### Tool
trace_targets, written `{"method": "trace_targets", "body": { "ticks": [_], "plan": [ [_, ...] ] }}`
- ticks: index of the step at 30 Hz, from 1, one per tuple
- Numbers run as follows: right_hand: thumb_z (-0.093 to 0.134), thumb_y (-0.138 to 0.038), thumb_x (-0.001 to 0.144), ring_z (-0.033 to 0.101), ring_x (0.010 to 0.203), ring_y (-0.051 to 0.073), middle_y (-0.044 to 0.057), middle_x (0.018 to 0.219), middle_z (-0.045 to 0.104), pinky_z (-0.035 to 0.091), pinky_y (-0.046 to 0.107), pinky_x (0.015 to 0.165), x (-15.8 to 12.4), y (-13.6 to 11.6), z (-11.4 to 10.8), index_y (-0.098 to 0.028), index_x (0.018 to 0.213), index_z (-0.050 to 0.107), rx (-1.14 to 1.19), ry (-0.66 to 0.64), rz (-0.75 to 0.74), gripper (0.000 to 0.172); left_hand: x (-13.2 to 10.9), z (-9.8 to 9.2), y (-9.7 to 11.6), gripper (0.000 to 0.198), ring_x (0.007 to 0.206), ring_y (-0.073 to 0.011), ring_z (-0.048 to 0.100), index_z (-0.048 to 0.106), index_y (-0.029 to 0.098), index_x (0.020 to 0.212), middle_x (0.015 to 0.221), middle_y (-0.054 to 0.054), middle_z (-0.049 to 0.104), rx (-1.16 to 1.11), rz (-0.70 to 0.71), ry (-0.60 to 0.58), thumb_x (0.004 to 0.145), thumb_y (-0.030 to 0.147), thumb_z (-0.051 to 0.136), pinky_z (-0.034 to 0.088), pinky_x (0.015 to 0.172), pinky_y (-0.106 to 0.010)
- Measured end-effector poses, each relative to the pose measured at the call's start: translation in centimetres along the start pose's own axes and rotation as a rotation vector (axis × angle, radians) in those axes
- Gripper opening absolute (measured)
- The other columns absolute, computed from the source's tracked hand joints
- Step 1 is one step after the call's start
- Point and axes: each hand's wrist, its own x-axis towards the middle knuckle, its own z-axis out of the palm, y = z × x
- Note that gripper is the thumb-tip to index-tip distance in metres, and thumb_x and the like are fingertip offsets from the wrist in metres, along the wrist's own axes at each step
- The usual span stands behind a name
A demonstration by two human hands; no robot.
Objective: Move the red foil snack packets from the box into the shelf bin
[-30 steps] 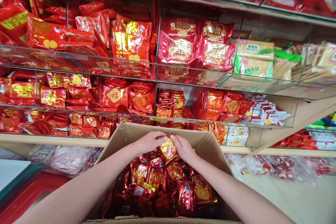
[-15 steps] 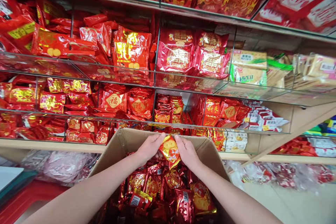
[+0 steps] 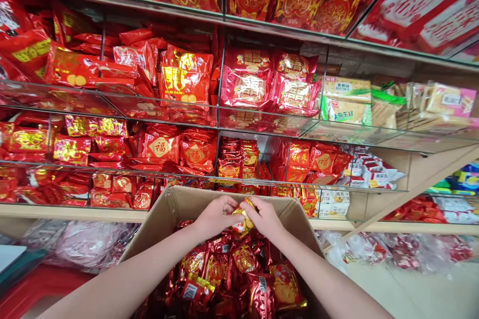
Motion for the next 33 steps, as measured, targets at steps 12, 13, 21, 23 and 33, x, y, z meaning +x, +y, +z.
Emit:
{"method": "trace_targets", "body": {
  "ticks": [12,13,21,23,33],
  "plan": [
    [0.030,-0.052,0.079,0.048,0.061,0.014,0.002,0.065,0.055,0.038,0.024,0.057,-0.4,0.4,1.9,-0.018,0.066,0.049,0.220,0.222,0.234,0.041,0.4,1.4,-0.2,0.041,0.060,-0.0133,0.050,0.049,0.017,0.067,0.061,0.000,0.054,-0.044,0.039,0.424,0.073,0.056,0.038,0.040,0.058,-0.023],
    [0.030,-0.052,0.079,0.047,0.060,0.014,0.002,0.065,0.054,0.038,0.024,0.056,-0.3,0.4,1.9,-0.018,0.066,0.048,0.220,0.235,0.240,0.040,0.5,1.4,-0.2,0.040,0.062,-0.0135,0.050,0.049,0.017,0.066,0.063,0.000,0.054,-0.020,0.063,0.437,0.074,0.055,0.038,0.040,0.060,-0.024],
    [0.047,-0.045,0.074,0.054,0.069,0.014,0.001,0.076,0.059,0.044,0.025,0.063,-0.3,-1.2,-0.2,-0.018,0.082,0.050,0.478,-0.054,0.151,0.028,0.5,0.6,1.4,0.036,0.059,-0.0105,0.045,0.044,0.018,0.064,0.060,0.003,0.046,-0.006,0.206,0.413,0.078,0.049,0.034,0.038,0.059,-0.021],
    [0.054,-0.039,0.070,0.055,0.078,0.015,0.003,0.088,0.059,0.044,0.027,0.070,-0.1,-2.1,-1.8,-0.019,0.093,0.049,0.430,-0.125,0.089,0.031,0.3,0.2,1.7,0.035,0.054,-0.0090,0.043,0.043,0.018,0.066,0.059,0.004,0.044,-0.025,0.221,0.378,0.080,0.048,0.031,0.038,0.055,-0.021],
    [0.049,-0.027,0.072,0.055,0.079,0.019,0.006,0.088,0.060,0.039,0.030,0.071,8.4,-0.8,-6.3,-0.019,0.103,0.048,-0.454,0.197,0.219,0.031,0.4,-0.3,0.1,0.035,0.041,-0.0067,0.046,0.048,0.018,0.075,0.057,0.005,0.047,0.092,0.114,0.163,0.080,0.046,0.029,0.036,0.044,-0.019]
  ]
}}
